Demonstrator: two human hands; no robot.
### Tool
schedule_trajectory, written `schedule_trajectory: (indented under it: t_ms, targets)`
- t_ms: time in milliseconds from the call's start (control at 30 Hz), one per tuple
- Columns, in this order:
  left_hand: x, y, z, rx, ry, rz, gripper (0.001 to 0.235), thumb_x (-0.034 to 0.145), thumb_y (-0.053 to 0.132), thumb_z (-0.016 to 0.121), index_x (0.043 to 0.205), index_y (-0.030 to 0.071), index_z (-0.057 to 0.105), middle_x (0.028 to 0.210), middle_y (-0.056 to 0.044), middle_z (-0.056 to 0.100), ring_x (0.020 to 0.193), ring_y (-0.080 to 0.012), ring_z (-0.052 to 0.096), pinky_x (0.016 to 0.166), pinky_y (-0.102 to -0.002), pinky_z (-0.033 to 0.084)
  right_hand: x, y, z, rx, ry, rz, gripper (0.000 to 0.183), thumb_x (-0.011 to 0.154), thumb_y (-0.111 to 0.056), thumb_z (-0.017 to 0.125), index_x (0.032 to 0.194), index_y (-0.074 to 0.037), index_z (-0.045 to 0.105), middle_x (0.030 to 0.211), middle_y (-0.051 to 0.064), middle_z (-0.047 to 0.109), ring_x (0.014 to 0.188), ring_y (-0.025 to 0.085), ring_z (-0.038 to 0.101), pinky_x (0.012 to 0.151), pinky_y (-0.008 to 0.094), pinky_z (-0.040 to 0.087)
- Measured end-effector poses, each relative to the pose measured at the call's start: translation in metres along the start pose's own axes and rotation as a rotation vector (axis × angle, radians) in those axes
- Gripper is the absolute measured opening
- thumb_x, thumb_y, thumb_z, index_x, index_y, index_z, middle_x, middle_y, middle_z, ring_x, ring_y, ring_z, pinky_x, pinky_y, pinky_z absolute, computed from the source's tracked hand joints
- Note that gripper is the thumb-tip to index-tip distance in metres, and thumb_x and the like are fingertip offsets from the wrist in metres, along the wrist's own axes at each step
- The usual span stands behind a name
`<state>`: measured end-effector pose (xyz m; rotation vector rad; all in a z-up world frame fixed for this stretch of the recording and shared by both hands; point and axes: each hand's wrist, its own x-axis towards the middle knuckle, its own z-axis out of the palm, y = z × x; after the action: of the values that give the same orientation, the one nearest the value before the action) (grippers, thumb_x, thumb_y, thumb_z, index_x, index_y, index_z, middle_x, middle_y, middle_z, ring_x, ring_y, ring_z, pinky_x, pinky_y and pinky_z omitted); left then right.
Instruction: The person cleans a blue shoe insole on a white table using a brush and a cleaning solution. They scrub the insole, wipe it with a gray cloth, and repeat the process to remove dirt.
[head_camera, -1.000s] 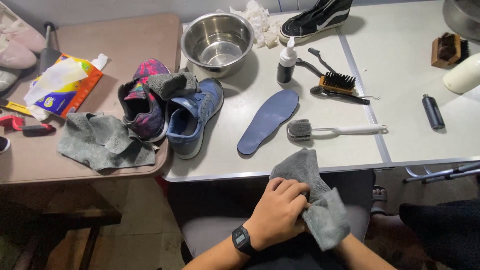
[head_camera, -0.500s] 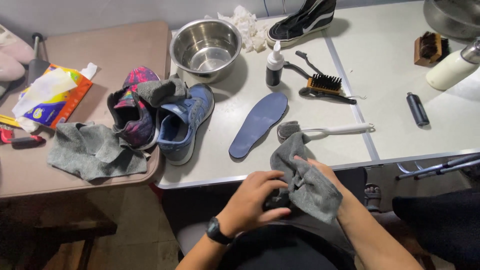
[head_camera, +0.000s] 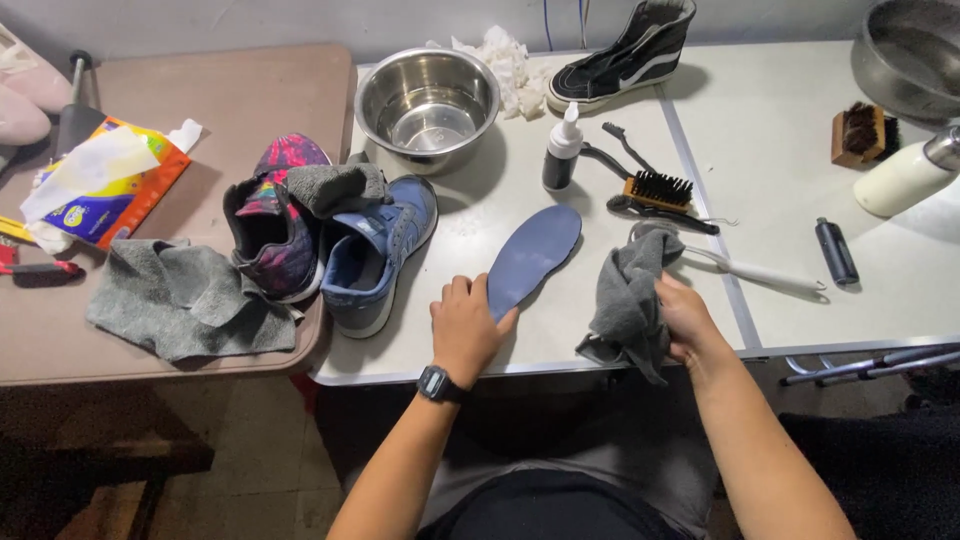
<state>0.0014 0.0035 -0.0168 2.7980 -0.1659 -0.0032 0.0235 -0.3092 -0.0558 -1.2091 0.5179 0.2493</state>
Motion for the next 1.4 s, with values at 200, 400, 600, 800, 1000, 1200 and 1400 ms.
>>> schedule_trajectory:
  t_ms: [200, 400, 600, 800, 1000, 1200, 1400]
  targets:
    - [-0.039, -0.007, -0.028, -0.091, -0.132, -0.045, 0.073, 0.084, 0.048, 0.078, 0.14, 0.006, 0.057, 0.12, -0.017, 0.061, 0.109, -0.03, 0.06, 0.085, -0.044, 0.049, -0.043, -0.03, 0.046, -0.954, 0.167, -0.435, 0.044, 0.098, -0.052, 0.065, 0.125, -0.019, 0.067, 0.115, 0.01, 0.072, 0.119, 0.028, 0.063, 0.101, 0.048, 0.048]
    - [-0.04, -0.008, 0.004, -0.008, 0.001, -0.003, 0.051, 0.081, 0.051, 0.077, 0.113, 0.011, 0.074, 0.117, -0.007, 0.057, 0.104, -0.0267, 0.056, 0.08, -0.041, 0.042, -0.069, 0.017, 0.16, -1.615, -0.118, -1.052, 0.045, 0.108, -0.05, 0.037, 0.123, -0.024, 0.07, 0.079, 0.011, 0.068, 0.074, 0.032, 0.075, 0.064, 0.042, 0.061]
    - [-0.04, -0.01, 0.006, -0.081, 0.058, 0.02, 0.063, 0.084, 0.06, 0.071, 0.125, 0.013, 0.069, 0.111, -0.008, 0.056, 0.101, -0.0284, 0.058, 0.08, -0.042, 0.041, -0.021, 0.041, 0.137, -1.815, -0.016, -1.332, 0.029, 0.102, -0.031, 0.048, 0.117, -0.018, 0.069, 0.07, 0.002, 0.062, 0.061, 0.021, 0.07, 0.053, 0.034, 0.056]
    - [-0.04, -0.003, -0.005, -0.095, 0.004, -0.01, 0.071, 0.089, 0.061, 0.067, 0.139, 0.01, 0.062, 0.116, -0.011, 0.056, 0.104, -0.0268, 0.058, 0.081, -0.04, 0.04, 0.03, -0.011, 0.098, -1.975, 0.17, -1.118, 0.027, 0.102, -0.018, 0.049, 0.115, -0.009, 0.072, 0.071, 0.005, 0.067, 0.058, 0.021, 0.07, 0.05, 0.035, 0.056]
    - [-0.041, -0.003, -0.007, -0.096, -0.008, -0.022, 0.073, 0.088, 0.061, 0.069, 0.14, 0.01, 0.061, 0.116, -0.011, 0.057, 0.105, -0.0264, 0.058, 0.081, -0.04, 0.04, 0.01, -0.03, 0.106, -1.725, 0.258, -1.083, 0.028, 0.107, -0.031, 0.049, 0.108, -0.016, 0.072, 0.069, 0.003, 0.066, 0.058, 0.021, 0.071, 0.05, 0.031, 0.056]
    - [-0.037, -0.002, -0.004, -0.058, 0.011, -0.028, 0.07, 0.088, 0.061, 0.068, 0.137, 0.011, 0.064, 0.115, -0.009, 0.056, 0.104, -0.0258, 0.058, 0.082, -0.041, 0.039, -0.041, 0.005, 0.153, -1.556, -0.014, -1.191, 0.036, 0.102, -0.044, 0.053, 0.112, -0.016, 0.074, 0.076, 0.01, 0.07, 0.071, 0.03, 0.074, 0.061, 0.041, 0.058]
    - [-0.039, 0.0, -0.004, -0.109, 0.025, -0.026, 0.073, 0.089, 0.063, 0.066, 0.138, 0.01, 0.063, 0.115, -0.011, 0.057, 0.104, -0.0276, 0.058, 0.082, -0.041, 0.039, -0.006, 0.015, 0.144, -1.83, 0.059, -1.305, 0.029, 0.101, -0.032, 0.052, 0.116, -0.022, 0.074, 0.073, 0.003, 0.067, 0.066, 0.021, 0.069, 0.057, 0.034, 0.055]
